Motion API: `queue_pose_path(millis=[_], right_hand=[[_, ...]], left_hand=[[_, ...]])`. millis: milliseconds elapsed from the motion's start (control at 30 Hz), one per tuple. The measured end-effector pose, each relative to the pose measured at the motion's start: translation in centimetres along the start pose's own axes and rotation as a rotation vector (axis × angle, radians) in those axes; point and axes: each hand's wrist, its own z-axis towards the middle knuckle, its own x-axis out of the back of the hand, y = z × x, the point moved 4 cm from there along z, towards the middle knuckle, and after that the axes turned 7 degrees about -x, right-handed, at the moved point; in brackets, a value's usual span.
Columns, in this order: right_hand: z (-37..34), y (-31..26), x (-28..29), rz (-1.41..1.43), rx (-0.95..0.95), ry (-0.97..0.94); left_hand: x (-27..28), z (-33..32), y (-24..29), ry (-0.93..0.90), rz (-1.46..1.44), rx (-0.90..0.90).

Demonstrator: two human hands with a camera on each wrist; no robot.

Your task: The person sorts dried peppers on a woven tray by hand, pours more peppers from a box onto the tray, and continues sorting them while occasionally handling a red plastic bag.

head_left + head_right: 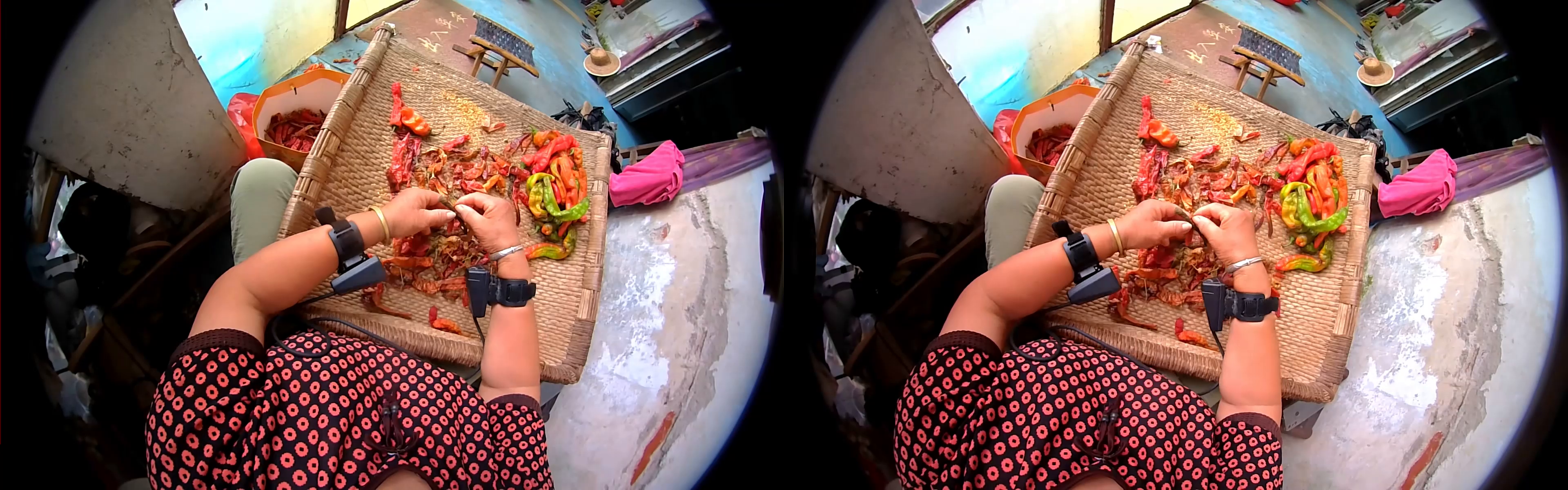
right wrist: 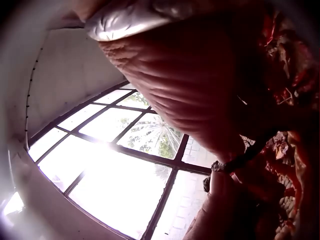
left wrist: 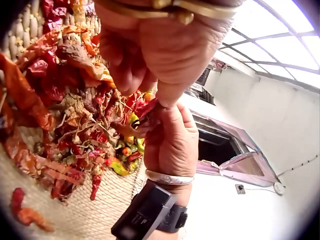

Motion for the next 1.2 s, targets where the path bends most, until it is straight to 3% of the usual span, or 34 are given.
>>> queue_pose_path(millis=[233, 300, 367, 400, 467, 667, 767, 800, 900, 1000, 1100, 1200], right_hand=[[0.0, -0.1, -1.4, 0.104, 0.076, 0.012], [-0.2, 0.1, -1.6, 0.24, -0.054, -0.074], [0.3, 1.1, -0.5, 0.22, -0.073, -0.009], [0.4, 1.1, 0.0, 0.2, -0.091, 0.057], [0.1, 0.9, 0.9, 0.204, -0.129, 0.127], [0.5, 2.2, 1.3, 0.568, -0.206, 0.16], [0.6, 2.3, 1.4, 0.517, -0.229, 0.176], [0.6, 2.4, 1.3, 0.518, -0.23, 0.175], [0.7, 2.7, 1.2, 0.507, -0.216, 0.174], [0.9, 3.1, 1.4, 0.663, -0.182, 0.165], [0.9, 3.4, 1.8, 0.752, -0.207, 0.211], [1.1, 3.4, 1.7, 0.788, -0.247, 0.249]], left_hand=[[-0.1, 0.1, -0.8, -0.079, -0.087, 0.056], [0.1, -0.3, 0.1, -0.075, -0.065, 0.074], [1.3, -0.6, 1.3, 0.02, 0.414, 0.021], [1.7, -0.6, 1.2, 0.02, 0.414, 0.021], [2.5, -0.7, 2.1, 0.1, 0.9, -0.252], [4.8, -0.1, 1.5, 0.213, 0.52, -0.234], [5.3, -0.6, 3.1, 0.05, 0.903, -0.352], [5.3, -0.6, 3.4, 0.049, 0.903, -0.351], [5.8, -0.6, 3.6, 0.119, 0.475, -0.238], [9.3, -0.6, 2.9, 0.401, -0.159, -0.111], [12.9, -1.1, 1.8, 0.719, -0.84, -0.239], [11.6, -1.5, 2.6, 0.75, -0.801, -0.145]])
